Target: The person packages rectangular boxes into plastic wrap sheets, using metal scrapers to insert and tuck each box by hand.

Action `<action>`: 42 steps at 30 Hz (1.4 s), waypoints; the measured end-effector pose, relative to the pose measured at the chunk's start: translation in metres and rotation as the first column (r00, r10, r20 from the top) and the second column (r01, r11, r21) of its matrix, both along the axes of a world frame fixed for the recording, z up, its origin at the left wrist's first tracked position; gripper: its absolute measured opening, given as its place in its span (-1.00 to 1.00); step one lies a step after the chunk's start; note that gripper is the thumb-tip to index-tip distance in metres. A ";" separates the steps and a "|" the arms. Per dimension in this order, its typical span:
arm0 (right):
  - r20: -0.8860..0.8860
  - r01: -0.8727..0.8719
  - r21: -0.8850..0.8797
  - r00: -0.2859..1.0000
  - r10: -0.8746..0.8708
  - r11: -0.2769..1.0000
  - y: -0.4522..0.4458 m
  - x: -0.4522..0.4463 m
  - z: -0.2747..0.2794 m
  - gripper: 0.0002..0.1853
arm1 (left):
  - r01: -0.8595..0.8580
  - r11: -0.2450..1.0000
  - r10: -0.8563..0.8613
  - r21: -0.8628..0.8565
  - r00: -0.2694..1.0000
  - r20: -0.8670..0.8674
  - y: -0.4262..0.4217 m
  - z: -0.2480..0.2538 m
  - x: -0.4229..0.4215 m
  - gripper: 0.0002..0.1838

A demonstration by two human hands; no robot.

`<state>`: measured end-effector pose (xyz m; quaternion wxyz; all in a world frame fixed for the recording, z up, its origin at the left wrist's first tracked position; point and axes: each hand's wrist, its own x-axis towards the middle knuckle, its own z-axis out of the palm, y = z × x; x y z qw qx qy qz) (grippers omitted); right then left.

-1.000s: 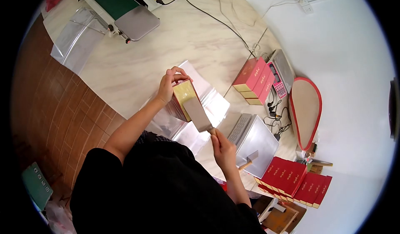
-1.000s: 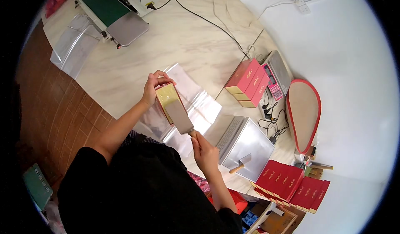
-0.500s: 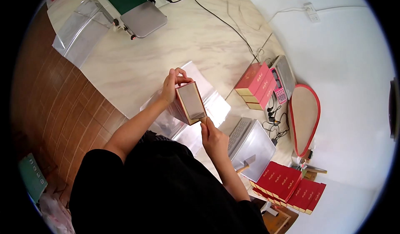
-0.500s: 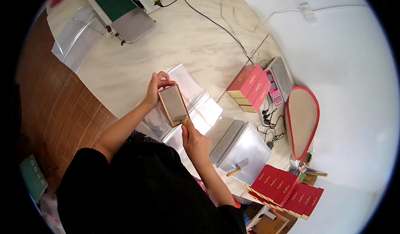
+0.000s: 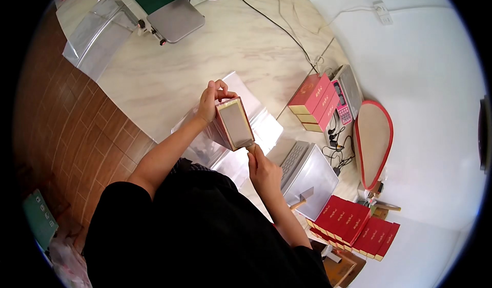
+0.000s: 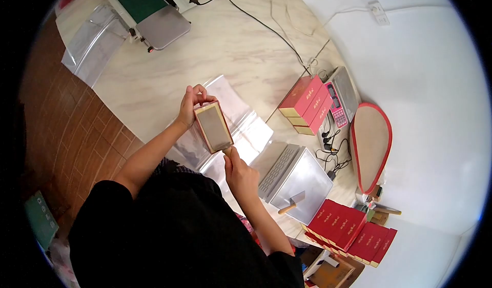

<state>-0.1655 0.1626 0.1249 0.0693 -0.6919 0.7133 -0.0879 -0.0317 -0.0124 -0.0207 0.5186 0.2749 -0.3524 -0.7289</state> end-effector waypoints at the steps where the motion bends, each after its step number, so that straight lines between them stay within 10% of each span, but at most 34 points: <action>1: -0.002 -0.004 0.012 1.000 0.004 1.000 0.003 -0.002 0.000 -0.66 | -0.005 1.000 0.005 0.004 1.000 -0.001 0.000 0.001 0.000 -0.35; 33: 0.214 0.075 -0.068 0.975 -0.059 0.995 0.000 -0.012 -0.009 -0.81 | 0.049 0.999 -0.049 -0.005 0.997 0.058 -0.004 -0.005 0.002 -0.35; 39: 0.709 0.743 0.009 0.467 -0.528 0.669 0.055 -0.104 -0.018 -0.72 | -0.072 0.997 0.076 -0.040 0.991 0.112 0.016 0.017 0.012 -0.51; 42: 0.655 0.881 0.012 0.350 -0.670 0.472 0.090 -0.159 -0.045 -0.64 | -0.062 0.974 0.164 -0.217 0.853 0.495 0.033 0.042 0.017 -0.69</action>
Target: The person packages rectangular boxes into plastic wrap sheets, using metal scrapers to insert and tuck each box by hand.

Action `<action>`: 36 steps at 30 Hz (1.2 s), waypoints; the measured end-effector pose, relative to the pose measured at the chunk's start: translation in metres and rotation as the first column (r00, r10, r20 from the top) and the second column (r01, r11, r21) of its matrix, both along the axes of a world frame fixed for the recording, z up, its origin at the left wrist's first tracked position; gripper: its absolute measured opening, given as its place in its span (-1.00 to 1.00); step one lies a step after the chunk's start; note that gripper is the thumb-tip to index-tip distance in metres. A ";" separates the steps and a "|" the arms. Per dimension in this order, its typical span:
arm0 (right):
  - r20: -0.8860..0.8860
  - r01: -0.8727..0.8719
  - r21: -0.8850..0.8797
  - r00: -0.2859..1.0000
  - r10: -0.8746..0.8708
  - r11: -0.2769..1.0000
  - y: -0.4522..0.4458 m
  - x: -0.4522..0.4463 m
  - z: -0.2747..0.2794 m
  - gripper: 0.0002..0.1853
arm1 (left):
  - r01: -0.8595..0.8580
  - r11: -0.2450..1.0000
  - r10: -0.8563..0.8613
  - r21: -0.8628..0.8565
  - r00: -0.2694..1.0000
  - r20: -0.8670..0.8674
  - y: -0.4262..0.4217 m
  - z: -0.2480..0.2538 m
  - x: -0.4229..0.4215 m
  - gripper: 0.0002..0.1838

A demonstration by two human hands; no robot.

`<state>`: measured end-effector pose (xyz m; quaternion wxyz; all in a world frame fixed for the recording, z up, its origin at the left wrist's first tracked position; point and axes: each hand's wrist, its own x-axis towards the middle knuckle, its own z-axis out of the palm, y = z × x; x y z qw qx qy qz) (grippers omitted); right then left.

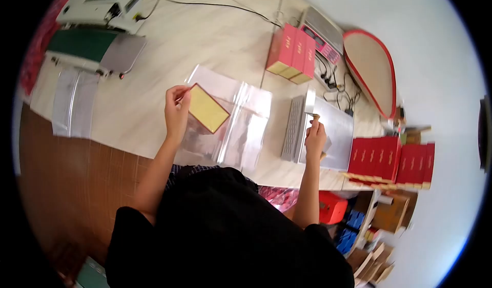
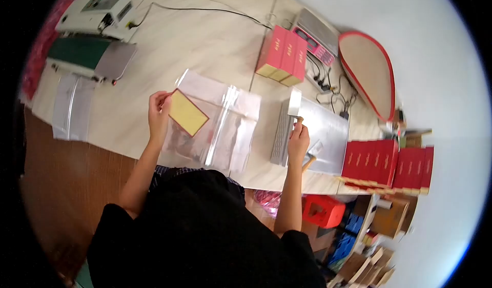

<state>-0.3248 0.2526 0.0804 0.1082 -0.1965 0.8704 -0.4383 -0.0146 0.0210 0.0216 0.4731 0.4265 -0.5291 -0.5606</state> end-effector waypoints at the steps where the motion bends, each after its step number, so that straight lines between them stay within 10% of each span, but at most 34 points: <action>1: -0.043 0.079 0.062 0.996 -0.076 0.995 0.014 -0.017 -0.015 -0.62 | 0.046 0.999 -0.046 -0.009 0.999 0.004 0.007 0.005 -0.001 -0.69; 5: -0.357 0.345 0.413 0.913 -0.199 0.842 0.066 -0.057 -0.086 -0.48 | 0.069 0.988 -0.037 -0.142 0.975 0.218 0.010 -0.008 0.000 -0.27; 12: -0.122 0.383 0.514 0.919 -0.376 0.768 0.078 -0.054 -0.102 -0.52 | 0.136 0.960 0.012 -0.246 0.854 0.519 0.018 0.010 -0.013 0.07; 14: -0.572 0.412 0.738 0.802 0.171 0.534 0.082 -0.051 -0.113 -0.64 | 0.165 0.950 -0.010 -0.265 0.865 0.502 0.018 0.003 -0.008 0.13; 17: -0.646 0.347 0.448 0.763 0.030 0.824 0.041 0.000 -0.083 -0.51 | 0.165 0.960 -0.063 -0.227 0.915 0.399 0.022 0.008 -0.001 0.03; 19: -0.548 -0.124 0.302 0.789 0.278 0.945 0.022 0.029 -0.091 -0.35 | 0.139 0.987 -0.126 -0.083 0.981 0.148 0.020 0.010 0.003 -0.13; 25: -0.314 -0.669 0.055 0.693 0.649 0.741 -0.073 0.159 -0.155 0.06 | 0.169 0.954 -0.168 0.247 0.985 -0.023 0.012 -0.030 0.030 -0.31; 27: -0.181 -0.653 -0.162 0.756 0.628 0.740 -0.104 0.183 -0.204 0.03 | 0.209 0.926 -0.206 0.315 0.978 -0.044 0.007 -0.042 0.033 -0.24; 31: -0.048 -0.710 -0.147 0.700 0.712 0.688 -0.133 0.164 -0.126 -0.21 | 0.162 0.959 -0.165 0.232 0.986 -0.005 -0.028 -0.034 0.028 -0.19; 36: 0.347 -0.322 -0.424 0.806 0.479 0.847 -0.199 0.116 -0.079 -0.24 | 0.301 0.939 -0.305 0.169 0.952 -0.001 -0.073 -0.008 -0.002 -0.25</action>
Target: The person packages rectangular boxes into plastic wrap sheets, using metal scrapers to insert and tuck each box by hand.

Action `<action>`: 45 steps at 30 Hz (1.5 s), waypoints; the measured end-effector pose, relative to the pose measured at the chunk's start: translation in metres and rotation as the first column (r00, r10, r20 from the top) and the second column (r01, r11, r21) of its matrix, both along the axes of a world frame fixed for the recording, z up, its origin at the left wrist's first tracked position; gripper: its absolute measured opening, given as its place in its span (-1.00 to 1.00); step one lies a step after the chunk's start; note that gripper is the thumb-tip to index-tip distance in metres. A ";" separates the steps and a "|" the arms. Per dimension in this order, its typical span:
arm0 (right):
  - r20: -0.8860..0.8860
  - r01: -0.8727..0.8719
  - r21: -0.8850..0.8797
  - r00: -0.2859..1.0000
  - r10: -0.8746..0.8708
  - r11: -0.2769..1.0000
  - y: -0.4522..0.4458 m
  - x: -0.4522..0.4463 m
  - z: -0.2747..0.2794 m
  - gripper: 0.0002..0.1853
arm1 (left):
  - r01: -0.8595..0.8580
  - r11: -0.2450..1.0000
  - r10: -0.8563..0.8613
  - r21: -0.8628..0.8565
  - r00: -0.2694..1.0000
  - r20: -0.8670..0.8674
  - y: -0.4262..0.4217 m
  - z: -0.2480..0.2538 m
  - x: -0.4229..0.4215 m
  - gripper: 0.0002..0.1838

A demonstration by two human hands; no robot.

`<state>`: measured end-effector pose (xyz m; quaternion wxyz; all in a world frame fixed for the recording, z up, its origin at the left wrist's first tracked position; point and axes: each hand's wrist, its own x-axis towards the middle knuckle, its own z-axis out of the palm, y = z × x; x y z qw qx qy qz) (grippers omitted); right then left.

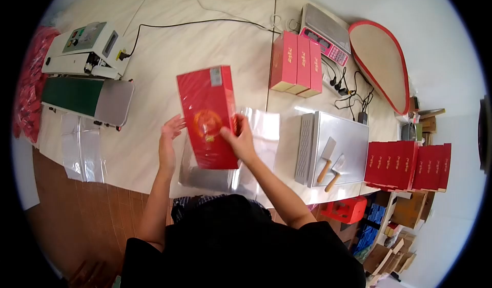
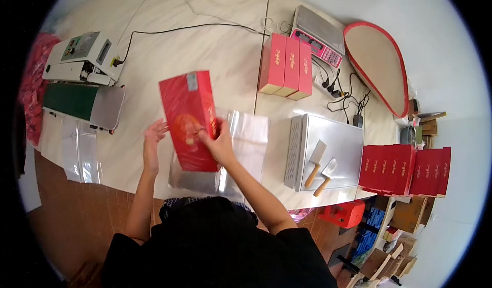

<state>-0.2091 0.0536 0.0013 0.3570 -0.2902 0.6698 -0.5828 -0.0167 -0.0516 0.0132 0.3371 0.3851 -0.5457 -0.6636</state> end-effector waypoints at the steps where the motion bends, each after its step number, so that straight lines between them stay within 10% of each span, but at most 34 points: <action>1: 0.022 0.052 0.042 0.998 -0.053 0.998 -0.019 -0.021 0.012 -0.25 | 0.019 1.000 -0.019 0.020 1.000 0.015 -0.005 -0.013 -0.008 -0.29; 9: -0.779 0.499 0.157 0.593 -0.204 0.852 -0.154 -0.192 -0.022 -0.21 | 0.098 0.962 -0.113 0.255 0.993 0.045 0.008 -0.066 -0.030 -0.71; 21: -0.996 0.658 0.085 0.058 0.062 0.748 -0.185 -0.243 -0.097 -0.41 | 0.030 0.932 -0.102 0.362 0.978 0.182 -0.013 -0.080 -0.012 -0.73; 28: -0.986 0.590 0.154 0.144 0.084 0.792 -0.163 -0.233 -0.077 -0.44 | 0.050 0.944 -0.113 0.327 0.978 0.176 -0.004 -0.070 -0.010 -0.73; 35: -0.946 0.093 0.180 0.290 0.146 0.979 -0.054 -0.161 -0.081 -0.80 | 0.150 0.937 -0.198 0.315 0.972 0.123 0.025 -0.092 0.001 -0.74; 45: -0.810 0.284 0.524 0.457 0.367 0.803 -0.073 -0.186 -0.100 -0.75 | 0.122 0.941 -0.166 0.316 0.979 0.115 0.026 -0.091 0.043 -0.76</action>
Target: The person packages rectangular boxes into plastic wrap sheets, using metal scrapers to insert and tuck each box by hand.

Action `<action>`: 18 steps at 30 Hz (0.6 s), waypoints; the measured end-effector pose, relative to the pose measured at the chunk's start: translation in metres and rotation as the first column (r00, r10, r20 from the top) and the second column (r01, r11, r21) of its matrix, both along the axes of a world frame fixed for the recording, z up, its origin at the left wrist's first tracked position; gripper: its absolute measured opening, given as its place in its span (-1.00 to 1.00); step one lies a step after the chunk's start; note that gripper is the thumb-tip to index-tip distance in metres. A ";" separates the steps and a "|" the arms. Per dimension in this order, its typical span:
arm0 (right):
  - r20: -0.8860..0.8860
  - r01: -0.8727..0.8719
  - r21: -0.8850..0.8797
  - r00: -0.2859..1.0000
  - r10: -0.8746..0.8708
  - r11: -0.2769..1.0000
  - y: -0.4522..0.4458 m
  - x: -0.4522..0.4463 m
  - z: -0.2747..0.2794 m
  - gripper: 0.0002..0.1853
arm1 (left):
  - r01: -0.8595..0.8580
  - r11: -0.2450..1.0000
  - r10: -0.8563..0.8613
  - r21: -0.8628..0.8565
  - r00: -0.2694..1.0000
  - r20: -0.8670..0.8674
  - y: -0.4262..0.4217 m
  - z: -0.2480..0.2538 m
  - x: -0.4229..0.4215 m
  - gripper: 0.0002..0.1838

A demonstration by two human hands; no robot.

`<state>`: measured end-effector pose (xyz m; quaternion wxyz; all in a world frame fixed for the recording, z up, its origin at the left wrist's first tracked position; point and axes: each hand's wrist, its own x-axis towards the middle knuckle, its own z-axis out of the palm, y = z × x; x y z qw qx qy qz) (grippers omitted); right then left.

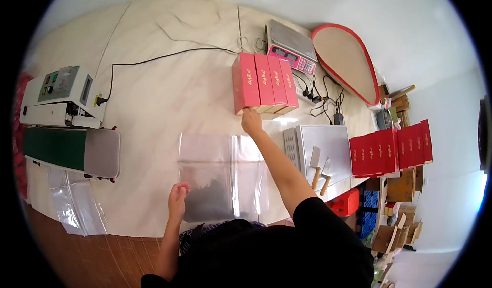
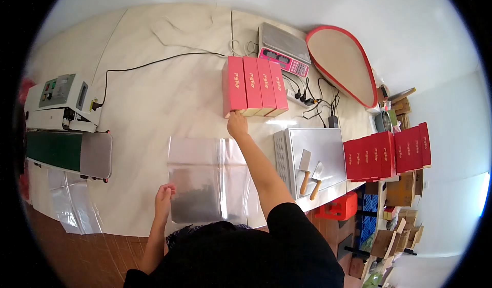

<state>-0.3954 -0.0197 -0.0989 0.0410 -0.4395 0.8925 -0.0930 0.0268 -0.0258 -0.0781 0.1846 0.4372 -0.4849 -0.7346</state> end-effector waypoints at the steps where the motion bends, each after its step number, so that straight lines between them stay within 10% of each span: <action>1: -0.024 -0.017 -0.037 1.000 0.016 0.999 0.002 -0.001 -0.002 -0.75 | -0.005 0.999 0.005 -0.041 1.000 0.011 -0.004 -0.006 0.008 -0.74; 10: -0.069 0.029 0.153 0.997 -0.019 0.988 0.007 -0.001 0.009 -0.72 | -0.067 0.992 0.073 -0.104 0.996 0.052 -0.031 -0.005 0.020 -0.68; 18: -0.170 0.046 -0.279 0.981 -0.096 0.959 0.133 0.015 0.096 -0.68 | 0.114 0.989 -0.104 -0.095 0.989 0.106 -0.014 -0.010 -0.001 -0.73</action>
